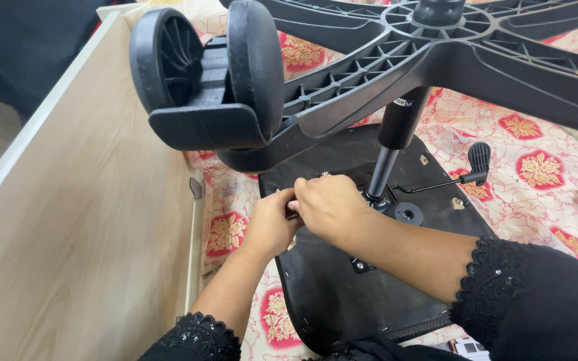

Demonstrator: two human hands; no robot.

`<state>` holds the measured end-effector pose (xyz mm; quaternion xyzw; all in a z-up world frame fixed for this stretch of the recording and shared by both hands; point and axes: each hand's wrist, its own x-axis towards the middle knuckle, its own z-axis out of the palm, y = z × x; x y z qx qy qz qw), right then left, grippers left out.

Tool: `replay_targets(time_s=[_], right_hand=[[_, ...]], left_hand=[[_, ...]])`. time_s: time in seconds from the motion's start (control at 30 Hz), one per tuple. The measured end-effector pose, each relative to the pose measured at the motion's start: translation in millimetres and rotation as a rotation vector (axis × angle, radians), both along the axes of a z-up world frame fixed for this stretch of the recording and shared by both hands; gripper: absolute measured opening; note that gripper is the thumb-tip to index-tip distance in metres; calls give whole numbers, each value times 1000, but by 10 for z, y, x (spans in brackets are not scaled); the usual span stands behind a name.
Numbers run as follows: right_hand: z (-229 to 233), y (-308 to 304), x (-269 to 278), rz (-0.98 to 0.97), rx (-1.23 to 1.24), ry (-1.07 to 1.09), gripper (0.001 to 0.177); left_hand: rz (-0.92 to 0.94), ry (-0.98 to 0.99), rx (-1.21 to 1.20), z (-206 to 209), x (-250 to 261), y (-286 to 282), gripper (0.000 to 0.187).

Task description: The person uses a screwdriver to tighten screws on the underside of an office chair seat, securing the seat to the gas lift and base. The person works methodically around the seat, tightening multiple screws to complete the assembly.

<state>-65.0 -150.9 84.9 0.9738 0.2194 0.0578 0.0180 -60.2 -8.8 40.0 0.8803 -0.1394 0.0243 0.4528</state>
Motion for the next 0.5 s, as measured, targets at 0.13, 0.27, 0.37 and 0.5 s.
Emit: replay_targets(time_s=[0.13, 0.27, 0.37, 0.5], right_hand=[[86, 15, -5, -69, -30, 31, 46], [209, -27, 49, -110, -81, 143, 56], [236, -87, 58, -58, -116, 178, 54], [133, -62, -24, 146, 145, -96, 37]], left_hand=[[63, -66, -149, -30, -93, -129, 36], [204, 33, -203, -90, -180, -204, 30], [184, -304, -204, -115, -161, -177, 30], [172, -128, -228, -104, -61, -22, 27]])
